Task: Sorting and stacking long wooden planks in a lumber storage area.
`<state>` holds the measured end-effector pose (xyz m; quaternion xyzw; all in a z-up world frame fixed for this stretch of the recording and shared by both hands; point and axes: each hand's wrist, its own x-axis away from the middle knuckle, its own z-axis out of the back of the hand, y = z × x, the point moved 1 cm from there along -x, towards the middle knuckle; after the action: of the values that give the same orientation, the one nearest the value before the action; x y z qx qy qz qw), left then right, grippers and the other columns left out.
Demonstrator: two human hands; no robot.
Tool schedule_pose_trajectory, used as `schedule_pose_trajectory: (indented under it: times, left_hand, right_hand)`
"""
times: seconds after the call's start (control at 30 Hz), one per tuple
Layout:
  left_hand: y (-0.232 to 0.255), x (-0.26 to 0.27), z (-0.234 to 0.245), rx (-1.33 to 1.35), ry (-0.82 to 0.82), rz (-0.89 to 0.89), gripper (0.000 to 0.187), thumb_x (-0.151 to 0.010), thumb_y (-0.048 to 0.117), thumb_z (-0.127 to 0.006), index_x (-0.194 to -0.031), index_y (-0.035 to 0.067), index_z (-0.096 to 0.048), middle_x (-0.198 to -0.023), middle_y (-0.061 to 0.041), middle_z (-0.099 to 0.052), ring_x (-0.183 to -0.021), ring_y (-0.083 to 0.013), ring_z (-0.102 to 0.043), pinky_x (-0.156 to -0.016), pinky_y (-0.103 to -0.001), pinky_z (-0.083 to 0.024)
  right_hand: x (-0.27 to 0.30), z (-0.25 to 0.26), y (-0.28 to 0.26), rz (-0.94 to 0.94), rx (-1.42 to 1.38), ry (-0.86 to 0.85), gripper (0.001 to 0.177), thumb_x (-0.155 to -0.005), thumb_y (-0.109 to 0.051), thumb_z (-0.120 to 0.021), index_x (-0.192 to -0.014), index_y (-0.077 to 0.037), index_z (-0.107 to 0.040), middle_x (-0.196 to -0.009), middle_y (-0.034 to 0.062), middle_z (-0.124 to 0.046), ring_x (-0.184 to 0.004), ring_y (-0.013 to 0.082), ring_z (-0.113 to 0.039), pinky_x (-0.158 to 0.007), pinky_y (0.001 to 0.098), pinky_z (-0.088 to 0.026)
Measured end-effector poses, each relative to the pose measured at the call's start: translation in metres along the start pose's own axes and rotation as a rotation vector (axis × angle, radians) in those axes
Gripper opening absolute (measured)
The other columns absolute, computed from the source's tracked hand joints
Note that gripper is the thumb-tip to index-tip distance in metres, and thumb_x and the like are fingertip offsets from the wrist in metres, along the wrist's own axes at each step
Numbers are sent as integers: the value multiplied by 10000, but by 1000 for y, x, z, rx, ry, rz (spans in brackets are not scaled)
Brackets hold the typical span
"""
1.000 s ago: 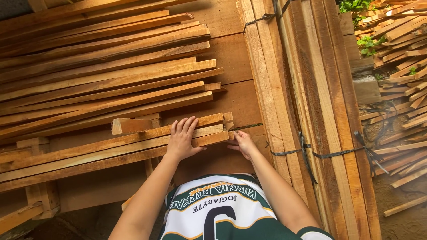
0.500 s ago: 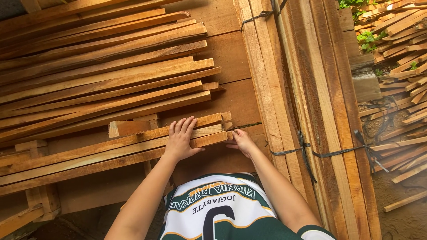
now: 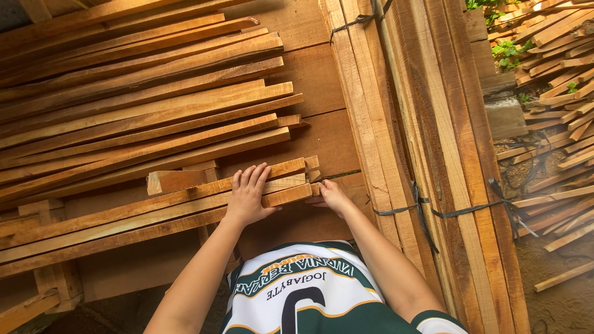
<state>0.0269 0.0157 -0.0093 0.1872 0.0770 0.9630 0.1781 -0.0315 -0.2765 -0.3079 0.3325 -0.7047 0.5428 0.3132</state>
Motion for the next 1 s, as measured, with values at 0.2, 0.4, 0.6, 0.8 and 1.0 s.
schedule_pose_trajectory:
  times: [0.2,0.4,0.6,0.8,1.0]
  left_hand:
    - [-2,0,-5,-4,3,0,1263,-577,655,-856,-1603,188,-286,-1635,-10,-307,-1483,-235,-263,-1237,-509,-103]
    - [-2,0,-2,-9,-2,-1,1240,-587,646,-847,-1603,200,-294,-1626,-2,-323,-1479,-231,-279,-1233,-505,-135]
    - [-1,-2,16,118,-1,22,1077,-730,808,-669,-1577,224,-352,-1590,28,-388,-1449,-195,-344,-1221,-473,-189]
    - [-21,-29,-14,221,-12,191,639,-907,603,-620,-1434,253,-538,-1335,61,-628,-1242,-169,-581,-1086,-442,-347]
    - [-26,-33,-17,247,-19,216,471,-947,622,-576,-1336,357,-597,-1255,157,-660,-1195,-104,-609,-1060,-403,-377]
  right_hand:
    - [-18,0,22,5,-59,32,205,-1022,-194,-591,-1145,-34,-625,-796,105,-702,-700,241,-762,-637,469,-650]
    - [94,-69,-123,198,46,105,507,-1072,-381,-493,-1484,-88,-535,-1479,226,-500,-1426,388,-411,-1098,671,-360]
    - [88,-83,-162,566,248,37,527,-1007,-70,-586,-1517,-60,-453,-1365,199,-612,-1401,370,-463,-1154,551,-372]
    - [98,-68,-199,820,787,-209,631,-740,-68,-726,-1361,-160,-660,-1551,191,-471,-1403,443,-456,-1146,573,-381]
    - [137,-78,-259,702,1064,-384,511,-834,-95,-721,-1332,-12,-646,-1456,202,-597,-1317,432,-562,-1128,561,-417]
